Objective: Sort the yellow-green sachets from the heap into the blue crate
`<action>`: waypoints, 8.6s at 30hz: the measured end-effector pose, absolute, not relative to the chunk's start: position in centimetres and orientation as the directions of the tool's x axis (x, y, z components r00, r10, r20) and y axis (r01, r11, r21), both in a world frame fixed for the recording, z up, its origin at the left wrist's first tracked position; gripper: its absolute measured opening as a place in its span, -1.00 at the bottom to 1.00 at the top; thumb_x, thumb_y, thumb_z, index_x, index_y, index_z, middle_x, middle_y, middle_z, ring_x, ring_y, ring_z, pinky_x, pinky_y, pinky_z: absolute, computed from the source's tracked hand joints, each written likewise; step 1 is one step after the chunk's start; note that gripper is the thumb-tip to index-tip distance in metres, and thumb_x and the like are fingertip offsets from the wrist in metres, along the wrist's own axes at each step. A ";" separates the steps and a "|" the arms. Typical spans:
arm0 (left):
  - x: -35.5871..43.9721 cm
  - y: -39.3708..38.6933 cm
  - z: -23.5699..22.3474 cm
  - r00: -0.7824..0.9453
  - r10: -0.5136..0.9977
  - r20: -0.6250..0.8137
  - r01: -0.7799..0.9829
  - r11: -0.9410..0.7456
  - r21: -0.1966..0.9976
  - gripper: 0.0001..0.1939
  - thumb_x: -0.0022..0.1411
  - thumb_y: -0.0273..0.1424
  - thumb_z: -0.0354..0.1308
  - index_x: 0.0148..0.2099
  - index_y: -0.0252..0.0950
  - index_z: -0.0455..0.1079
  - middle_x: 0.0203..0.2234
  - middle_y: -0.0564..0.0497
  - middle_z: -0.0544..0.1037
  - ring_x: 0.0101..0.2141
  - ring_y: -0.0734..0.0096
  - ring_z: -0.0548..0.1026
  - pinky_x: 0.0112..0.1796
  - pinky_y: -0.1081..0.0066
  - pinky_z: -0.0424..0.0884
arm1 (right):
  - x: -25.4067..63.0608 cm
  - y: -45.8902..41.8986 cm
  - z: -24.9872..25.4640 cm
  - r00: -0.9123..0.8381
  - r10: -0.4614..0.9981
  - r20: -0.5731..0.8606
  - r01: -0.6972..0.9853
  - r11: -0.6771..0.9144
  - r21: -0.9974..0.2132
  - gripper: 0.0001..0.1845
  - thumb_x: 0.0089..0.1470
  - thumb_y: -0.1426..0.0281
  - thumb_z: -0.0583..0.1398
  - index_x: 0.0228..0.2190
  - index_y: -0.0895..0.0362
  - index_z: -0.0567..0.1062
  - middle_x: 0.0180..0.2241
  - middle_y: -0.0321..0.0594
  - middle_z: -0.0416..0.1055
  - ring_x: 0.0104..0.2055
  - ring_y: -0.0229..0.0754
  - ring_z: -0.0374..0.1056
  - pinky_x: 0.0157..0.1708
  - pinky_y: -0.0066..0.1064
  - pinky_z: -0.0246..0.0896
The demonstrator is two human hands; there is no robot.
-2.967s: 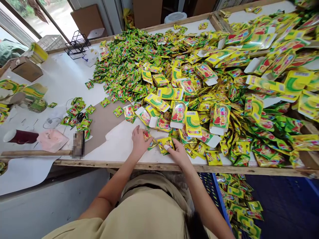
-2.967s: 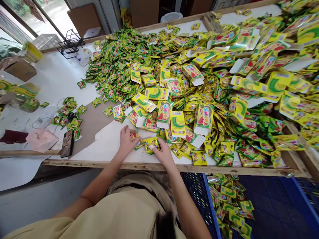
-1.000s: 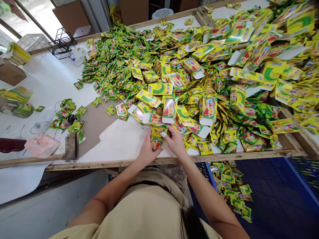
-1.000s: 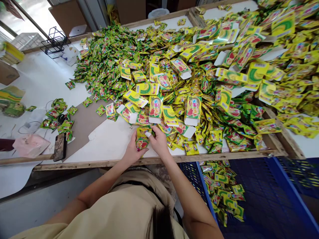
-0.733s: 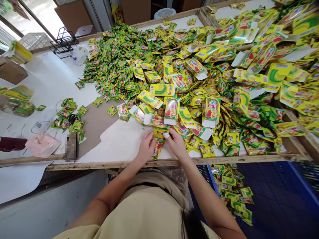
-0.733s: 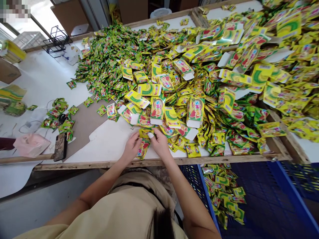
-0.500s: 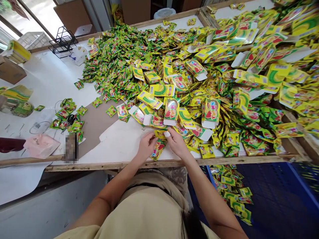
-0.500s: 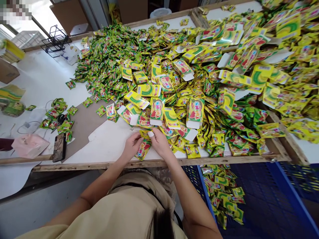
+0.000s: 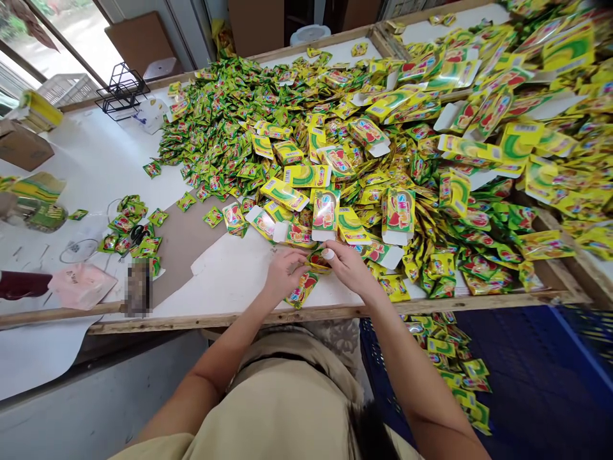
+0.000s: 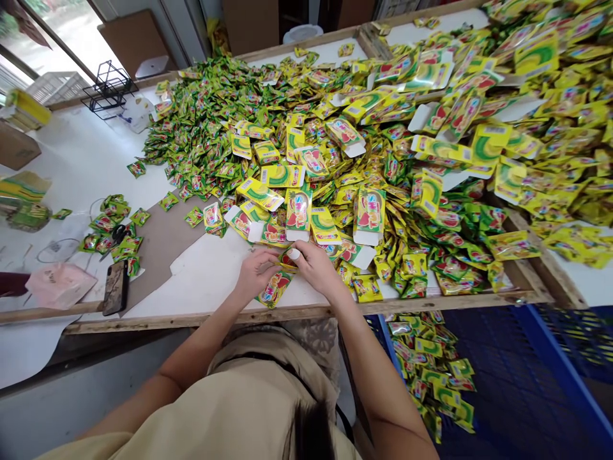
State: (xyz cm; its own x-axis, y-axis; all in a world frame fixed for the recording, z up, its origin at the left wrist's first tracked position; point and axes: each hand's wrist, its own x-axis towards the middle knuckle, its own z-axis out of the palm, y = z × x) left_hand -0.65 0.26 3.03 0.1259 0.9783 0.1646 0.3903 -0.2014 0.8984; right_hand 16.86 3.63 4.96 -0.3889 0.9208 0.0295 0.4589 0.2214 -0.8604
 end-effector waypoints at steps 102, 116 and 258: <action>-1.0 -1.6 0.3 0.290 0.839 -0.461 0.070 0.462 0.884 -0.60 -0.20 -0.28 0.38 -0.35 -0.38 0.35 -0.52 0.10 0.38 -0.47 0.53 0.29 -0.39 0.47 0.25 | 17.0 2.0 5.3 -0.652 0.741 -0.162 0.478 0.235 -0.846 -0.69 -0.08 0.52 0.09 -0.28 0.10 0.52 -0.62 -0.40 0.31 -0.59 -0.30 0.16 -0.56 -0.52 -0.01; -1.7 -1.5 0.9 0.414 0.791 -0.449 0.093 0.454 0.886 -0.52 -0.16 -0.15 0.35 -0.27 -0.37 0.35 -0.49 0.09 0.38 -0.44 0.51 0.31 -0.35 0.45 0.25 | 16.0 2.5 4.9 -0.589 0.800 -0.119 0.491 0.237 -0.838 -0.76 -0.19 0.60 0.09 -0.47 0.09 0.49 -0.53 -0.36 0.38 -0.50 -0.29 0.22 -0.46 -0.51 0.04; -2.4 1.9 2.5 0.684 0.508 -0.523 -0.216 0.826 0.520 -0.51 -0.22 -0.41 0.38 -0.15 -0.38 0.43 -0.25 -0.14 0.58 -0.11 0.07 0.50 -0.05 0.18 0.32 | 15.9 2.0 2.1 -0.541 0.722 -0.431 -0.102 -0.565 -0.818 -0.69 -0.30 0.33 0.31 -0.48 0.13 0.32 -0.58 -0.45 0.20 -0.59 -0.40 0.09 -0.57 -0.51 0.00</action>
